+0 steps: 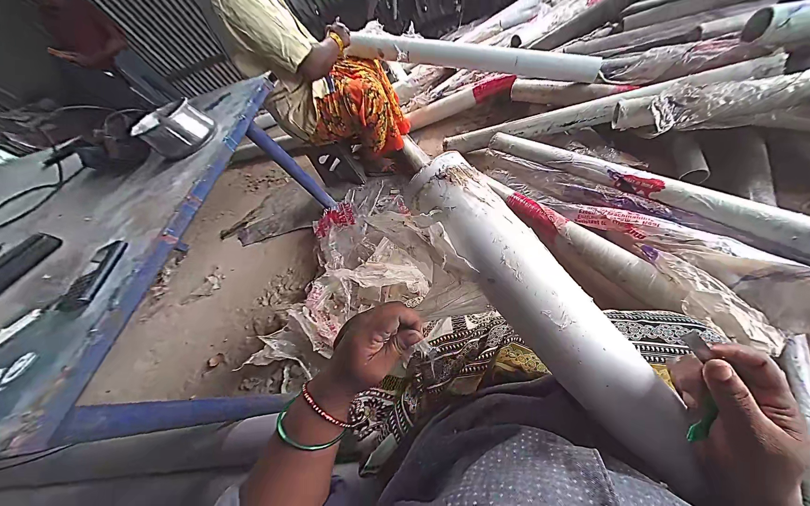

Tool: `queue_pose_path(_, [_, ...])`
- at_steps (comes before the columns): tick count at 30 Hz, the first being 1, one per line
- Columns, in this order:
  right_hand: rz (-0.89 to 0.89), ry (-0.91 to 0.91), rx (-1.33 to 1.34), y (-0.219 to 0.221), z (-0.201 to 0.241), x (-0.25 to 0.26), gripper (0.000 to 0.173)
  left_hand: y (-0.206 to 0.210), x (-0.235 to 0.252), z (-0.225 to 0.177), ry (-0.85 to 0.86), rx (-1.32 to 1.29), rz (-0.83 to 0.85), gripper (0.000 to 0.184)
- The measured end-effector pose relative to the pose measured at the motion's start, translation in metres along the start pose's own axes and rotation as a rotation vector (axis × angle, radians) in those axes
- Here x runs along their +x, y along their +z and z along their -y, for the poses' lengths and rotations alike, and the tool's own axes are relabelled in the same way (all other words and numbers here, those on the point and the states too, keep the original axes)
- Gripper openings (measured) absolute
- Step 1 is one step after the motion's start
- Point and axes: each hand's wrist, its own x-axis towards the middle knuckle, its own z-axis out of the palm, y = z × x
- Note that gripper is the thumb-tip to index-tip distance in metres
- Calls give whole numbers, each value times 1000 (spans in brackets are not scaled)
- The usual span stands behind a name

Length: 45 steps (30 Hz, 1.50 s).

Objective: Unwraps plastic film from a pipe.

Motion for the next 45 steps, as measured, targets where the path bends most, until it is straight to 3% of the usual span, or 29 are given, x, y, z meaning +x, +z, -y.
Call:
queue_pose_path(4, [-5,-17,-14,-1,-2,2,14,10,4,14,4,38,-43,36])
queue_pose_path(7, [-42,-33,-66,-4,-3,7,12,17,20,11,9,-83,-44,49])
queue_pose_path(9, [-79,-32,-101,-4,-3,10,12,23,29,7,-20,-73,-139,54])
queue_pose_path(16, [-89,-31,-151,-5,-5,14,12,50,69,-18,-19,398,-613,76])
queue_pose_path(19, [-95,-29,-156,-3,-5,14,12,55,86,-21,100,487,-622,68])
queue_pose_path(24, [-118,-14,-171,-4,-5,15,14,45,104,-15,237,564,-327,41])
queue_pose_path(26, [-120,-15,-178,-4,-6,16,13,41,104,-10,260,571,-287,34])
queue_pose_path(32, [-60,-67,-237,-5,-8,18,10,43,103,-3,358,549,-390,14])
queue_pose_path(41, [-15,-56,-301,0,0,13,10,40,100,7,381,437,-419,12])
queue_pose_path(45, [13,-78,-295,14,12,55,5,43,101,7,378,419,-455,12])
